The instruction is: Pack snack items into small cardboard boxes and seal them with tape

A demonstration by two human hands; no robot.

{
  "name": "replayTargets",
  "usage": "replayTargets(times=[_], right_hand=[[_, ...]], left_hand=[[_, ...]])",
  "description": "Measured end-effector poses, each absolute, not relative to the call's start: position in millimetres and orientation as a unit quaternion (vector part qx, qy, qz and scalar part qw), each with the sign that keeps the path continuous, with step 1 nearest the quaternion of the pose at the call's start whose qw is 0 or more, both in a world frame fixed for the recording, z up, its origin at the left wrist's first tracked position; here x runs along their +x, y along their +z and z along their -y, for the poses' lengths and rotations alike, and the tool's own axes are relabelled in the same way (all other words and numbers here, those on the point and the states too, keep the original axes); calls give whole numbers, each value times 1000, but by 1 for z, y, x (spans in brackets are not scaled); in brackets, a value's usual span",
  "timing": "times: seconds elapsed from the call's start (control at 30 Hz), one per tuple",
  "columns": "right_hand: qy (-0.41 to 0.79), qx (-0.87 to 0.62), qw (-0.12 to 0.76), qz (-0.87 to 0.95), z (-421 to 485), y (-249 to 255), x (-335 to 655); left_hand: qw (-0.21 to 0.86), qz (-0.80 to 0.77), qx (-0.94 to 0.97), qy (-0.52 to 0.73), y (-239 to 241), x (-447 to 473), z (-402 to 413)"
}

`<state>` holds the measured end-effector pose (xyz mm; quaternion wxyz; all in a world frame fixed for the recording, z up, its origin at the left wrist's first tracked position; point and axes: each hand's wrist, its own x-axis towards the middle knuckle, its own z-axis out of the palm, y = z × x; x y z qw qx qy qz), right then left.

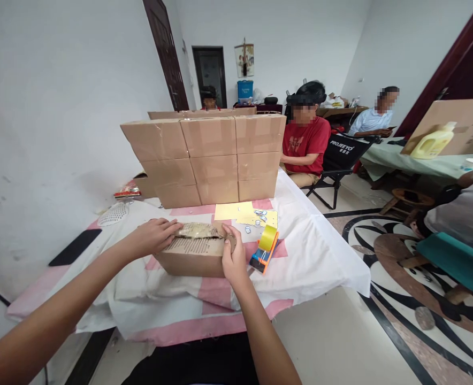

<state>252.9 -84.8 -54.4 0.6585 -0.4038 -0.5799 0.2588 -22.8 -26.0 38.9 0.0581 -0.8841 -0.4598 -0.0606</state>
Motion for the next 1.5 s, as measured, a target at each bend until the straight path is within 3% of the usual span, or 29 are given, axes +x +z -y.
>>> replayTargets(times=[0.3,0.47,0.63,0.8,0.93,1.07,1.13,1.23,1.33,1.5], right_hand=[[240,-414,679,556,86,-61,254],[235,-419,661,577,88,-63,262],[223,-407,645,607,85,-58,264],[232,-386,594,666,81,-48,273],[246,-385,498,737,81,-39,282],[307,-433,454,716,78,-39,279],[341,-431,474,688,76,-43,277],[362,-411,494,675,73,-48,274],[361,-395,515,670,71,-52,272],[408,-393,550,614,68,-60,268]], left_hand=[[128,662,-718,-171,36,-1,30],[-1,480,-864,-150,38,15,35],[-14,434,-892,-129,30,12,44],[120,365,-895,-226,18,6,71],[228,302,-876,-298,2,8,112],[277,363,-802,-384,-20,0,136],[235,448,-721,-474,-30,-9,134],[46,523,-648,-552,-39,-22,122],[-139,501,-698,-492,-39,-27,110],[-223,521,-710,-418,-32,-25,98]])
